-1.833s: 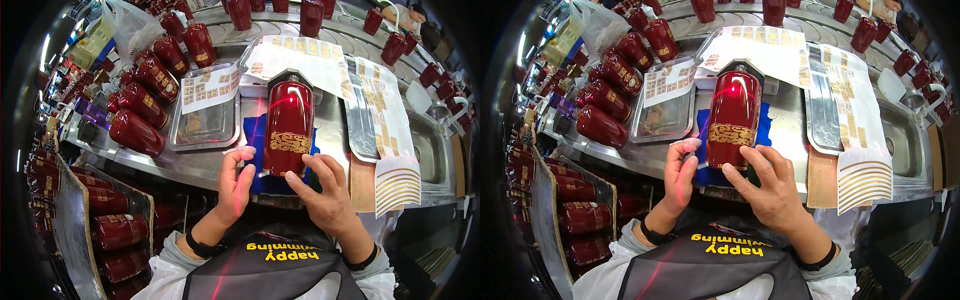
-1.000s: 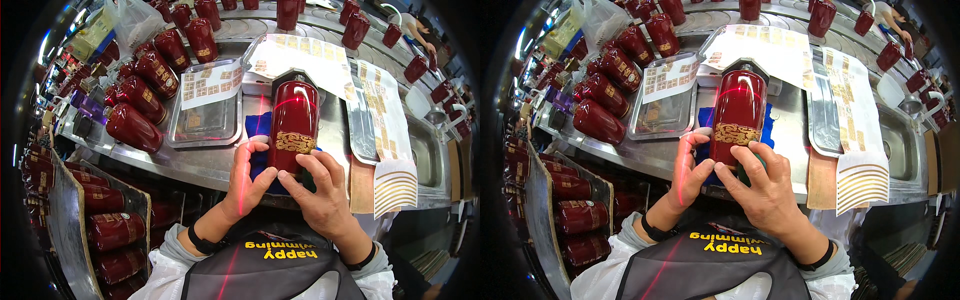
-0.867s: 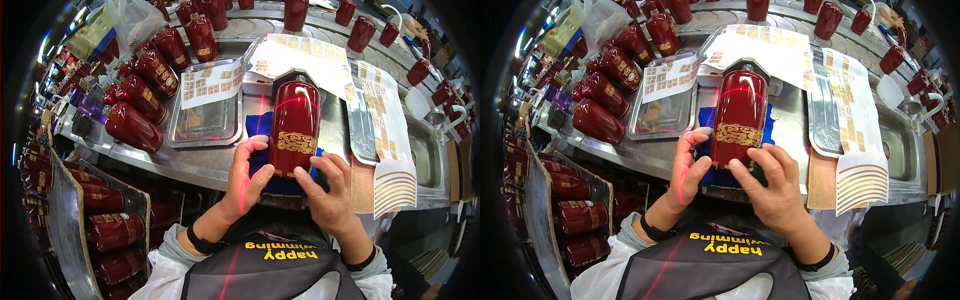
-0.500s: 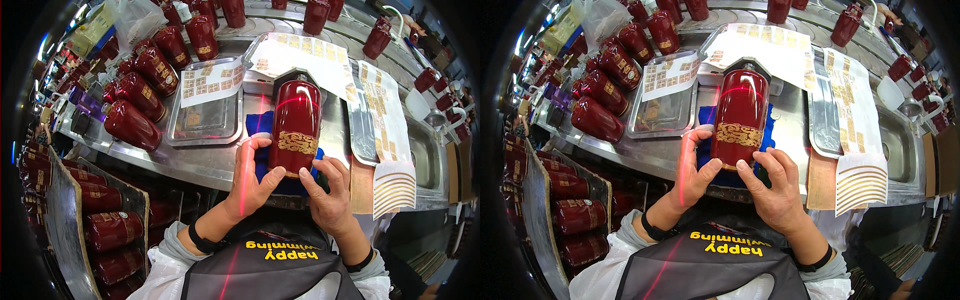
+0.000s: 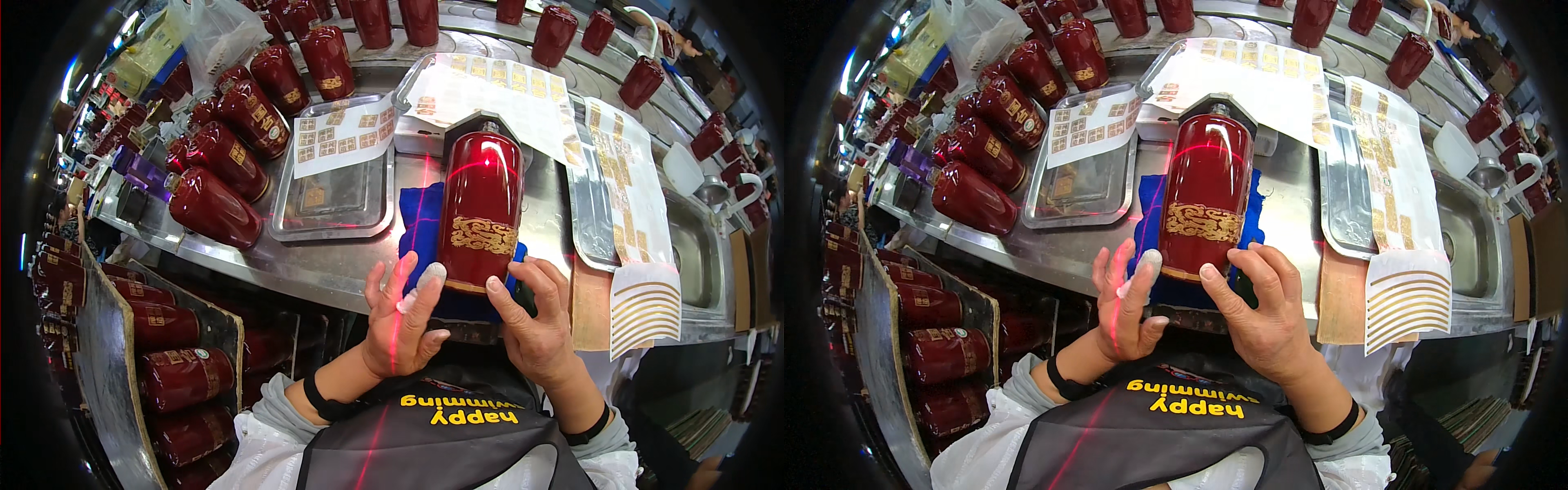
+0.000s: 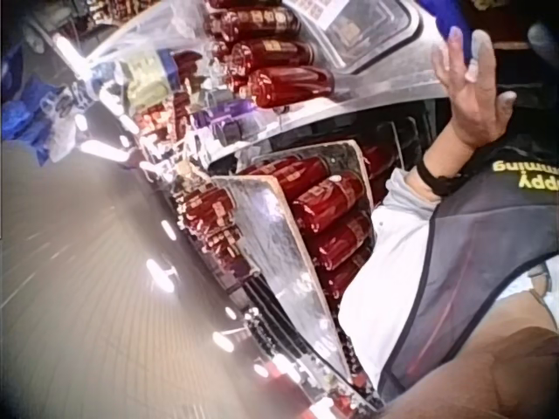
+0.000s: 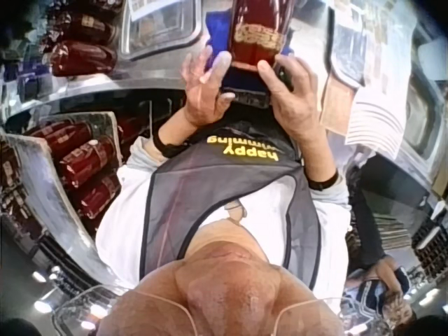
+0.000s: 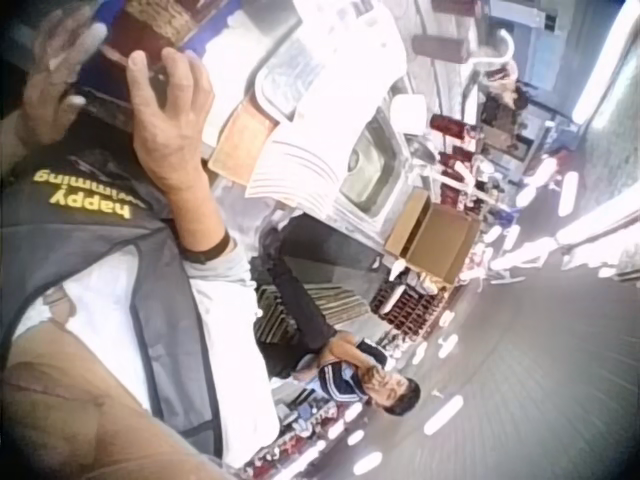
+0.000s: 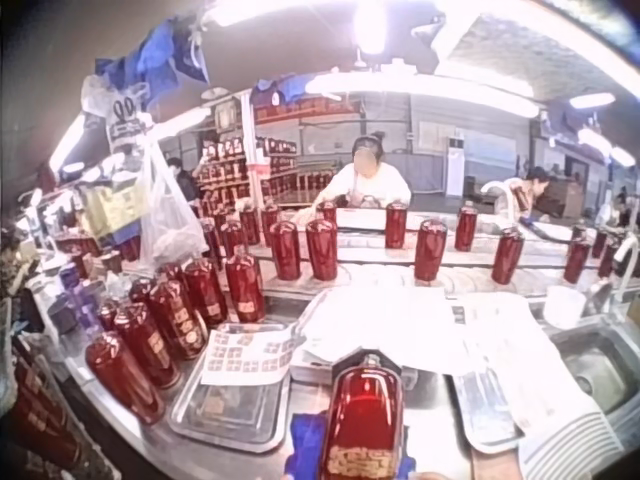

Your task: Applying decorative and branding labels to red liquor bottles on a factory assembly line.

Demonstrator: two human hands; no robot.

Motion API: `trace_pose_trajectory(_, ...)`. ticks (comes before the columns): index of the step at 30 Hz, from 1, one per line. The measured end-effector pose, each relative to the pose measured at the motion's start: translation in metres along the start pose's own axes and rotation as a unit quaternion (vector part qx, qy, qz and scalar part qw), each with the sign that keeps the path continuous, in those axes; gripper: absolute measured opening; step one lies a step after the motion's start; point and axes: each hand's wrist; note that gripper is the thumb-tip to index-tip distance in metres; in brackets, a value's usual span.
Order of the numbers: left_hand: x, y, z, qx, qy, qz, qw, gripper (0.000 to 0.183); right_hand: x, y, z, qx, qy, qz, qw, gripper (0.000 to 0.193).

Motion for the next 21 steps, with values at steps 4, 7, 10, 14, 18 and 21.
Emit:
trace_pose_trajectory(4,-0.001,0.004,-0.005,0.063,0.018,0.013,0.998,0.052,-0.001,0.000,0.000,0.009,0.001,-0.001,1.000,0.063)
trace_pose_trajectory(7,0.003,0.002,-0.008,0.084,0.029,0.019,0.996,0.050,-0.001,0.000,0.000,0.011,0.001,0.002,1.000,0.063)
trace_pose_trajectory(10,0.005,0.000,-0.008,0.123,0.060,0.044,0.990,0.053,-0.002,0.001,0.000,0.006,0.001,0.002,1.000,0.062)
trace_pose_trajectory(14,0.011,0.000,-0.014,0.145,0.069,0.041,0.986,0.051,-0.001,0.001,0.001,0.011,-0.001,-0.002,1.000,0.061)
trace_pose_trajectory(18,0.018,0.001,-0.017,0.088,0.083,0.015,0.993,0.046,-0.001,-0.001,0.001,0.011,0.003,-0.003,1.000,0.059)
trace_pose_trajectory(21,0.010,-0.002,-0.009,-0.017,0.008,-0.071,0.997,0.033,-0.001,0.000,0.001,0.016,0.003,0.000,1.000,0.059)
Point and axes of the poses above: each hand's wrist, its own x-axis towards the middle knuckle, its own y-axis out of the palm, z = x × y, and after that the axes turned 10 degrees about z, right-handed
